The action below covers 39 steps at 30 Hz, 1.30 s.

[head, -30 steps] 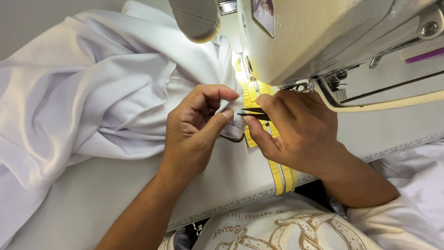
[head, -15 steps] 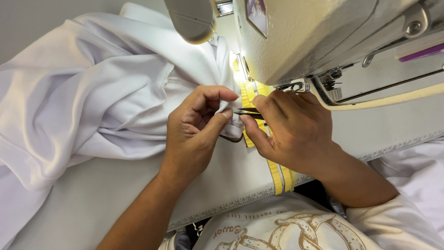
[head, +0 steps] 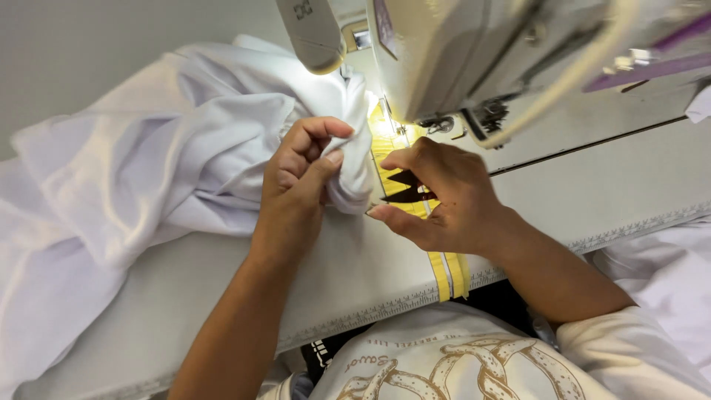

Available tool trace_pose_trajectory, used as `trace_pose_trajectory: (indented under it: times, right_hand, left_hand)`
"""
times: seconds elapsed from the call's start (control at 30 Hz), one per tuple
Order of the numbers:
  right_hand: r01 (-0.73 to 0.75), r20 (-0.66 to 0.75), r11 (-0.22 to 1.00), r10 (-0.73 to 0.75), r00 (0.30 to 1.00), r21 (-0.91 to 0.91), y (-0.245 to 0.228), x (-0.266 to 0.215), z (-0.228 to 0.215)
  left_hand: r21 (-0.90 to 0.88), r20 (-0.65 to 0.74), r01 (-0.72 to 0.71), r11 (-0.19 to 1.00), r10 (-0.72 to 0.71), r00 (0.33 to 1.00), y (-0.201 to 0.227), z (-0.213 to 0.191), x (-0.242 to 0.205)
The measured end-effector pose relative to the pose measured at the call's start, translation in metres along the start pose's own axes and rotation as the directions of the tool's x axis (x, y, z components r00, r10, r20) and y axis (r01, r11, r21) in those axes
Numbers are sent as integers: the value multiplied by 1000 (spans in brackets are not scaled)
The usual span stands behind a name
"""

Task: Trimming loose threads from a white garment using thread snips at a sewing workstation

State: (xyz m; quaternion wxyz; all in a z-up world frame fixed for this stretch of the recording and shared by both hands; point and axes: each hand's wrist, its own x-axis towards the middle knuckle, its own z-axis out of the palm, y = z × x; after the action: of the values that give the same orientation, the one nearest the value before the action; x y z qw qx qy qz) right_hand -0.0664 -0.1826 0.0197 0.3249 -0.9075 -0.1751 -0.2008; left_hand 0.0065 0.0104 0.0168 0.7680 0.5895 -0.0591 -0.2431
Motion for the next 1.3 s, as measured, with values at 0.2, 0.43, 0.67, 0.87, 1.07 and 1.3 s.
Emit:
trace_pose_trajectory:
  times: [0.2, 0.43, 0.67, 0.87, 1.07, 1.3]
  right_hand:
    - [128, -221, 952, -66, 973, 279, -49, 20, -9]
    - [282, 88, 896, -330, 940, 342, -105, 79, -42]
    - [539, -76, 842, -538, 840, -10, -169, 52, -33]
    - [539, 0, 753, -582, 813, -378, -150, -6, 0]
    - [125, 228, 981, -156, 961, 147, -106, -35, -3]
    - [-381, 162, 634, 377, 912, 673, -40, 8, 7]
  left_hand:
    - [157, 173, -285, 945, 258, 950, 40, -15, -61]
    - [873, 189, -376, 312, 494, 849, 151, -12, -172]
    - [983, 183, -96, -158, 897, 403, 163, -11, -184]
    - [2, -397, -374, 928, 344, 851, 141, 16, -151]
    - [-118, -258, -412, 903, 373, 891, 45, -2, -91]
    - [-163, -7, -432, 887, 437, 899, -16, -2, -46]
